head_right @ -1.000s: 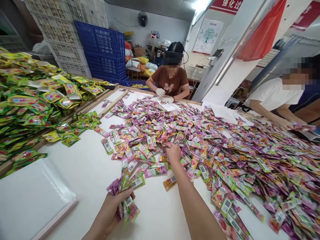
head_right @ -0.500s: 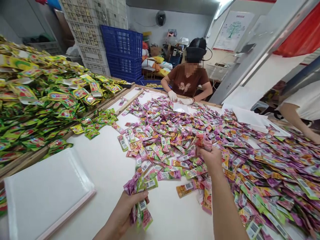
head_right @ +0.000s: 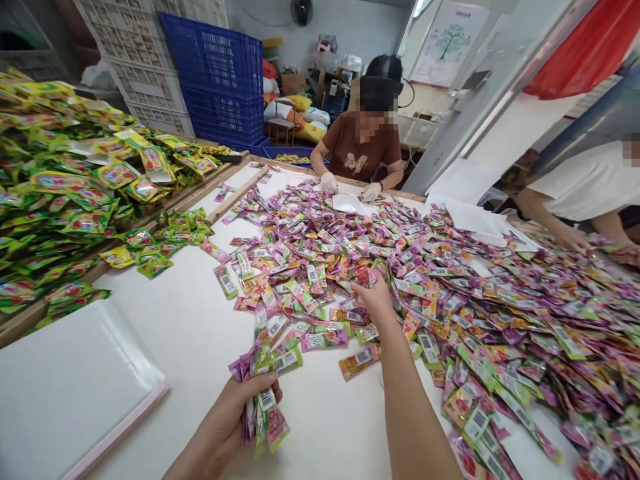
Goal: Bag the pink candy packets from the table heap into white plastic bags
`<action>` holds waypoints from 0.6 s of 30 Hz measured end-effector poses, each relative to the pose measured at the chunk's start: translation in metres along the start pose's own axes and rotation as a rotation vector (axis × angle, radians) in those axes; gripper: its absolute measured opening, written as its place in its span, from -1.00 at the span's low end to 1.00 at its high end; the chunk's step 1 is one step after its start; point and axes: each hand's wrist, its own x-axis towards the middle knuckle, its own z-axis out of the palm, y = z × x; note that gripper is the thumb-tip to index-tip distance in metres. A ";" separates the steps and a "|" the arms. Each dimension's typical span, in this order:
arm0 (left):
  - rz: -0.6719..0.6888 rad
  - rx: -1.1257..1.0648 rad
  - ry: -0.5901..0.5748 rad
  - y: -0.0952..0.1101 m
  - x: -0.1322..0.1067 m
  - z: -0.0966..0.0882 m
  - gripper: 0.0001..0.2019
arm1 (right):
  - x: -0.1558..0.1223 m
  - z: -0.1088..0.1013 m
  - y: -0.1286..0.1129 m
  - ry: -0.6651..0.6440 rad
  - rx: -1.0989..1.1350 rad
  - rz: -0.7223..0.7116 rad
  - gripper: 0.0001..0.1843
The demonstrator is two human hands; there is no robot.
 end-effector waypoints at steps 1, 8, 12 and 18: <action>-0.009 -0.006 -0.003 0.000 0.000 0.000 -0.68 | -0.001 0.007 0.001 -0.004 -0.054 0.022 -0.44; -0.035 -0.056 -0.018 0.005 0.002 0.000 -0.78 | -0.030 0.079 0.001 -0.343 -0.431 -0.383 -0.78; -0.064 -0.093 -0.025 0.009 0.002 0.000 -0.83 | -0.009 0.048 0.009 -0.046 -0.789 -0.275 -0.52; -0.102 -0.192 -0.008 0.012 -0.004 0.002 -0.84 | -0.034 0.038 0.014 -0.019 -0.792 -0.420 -0.45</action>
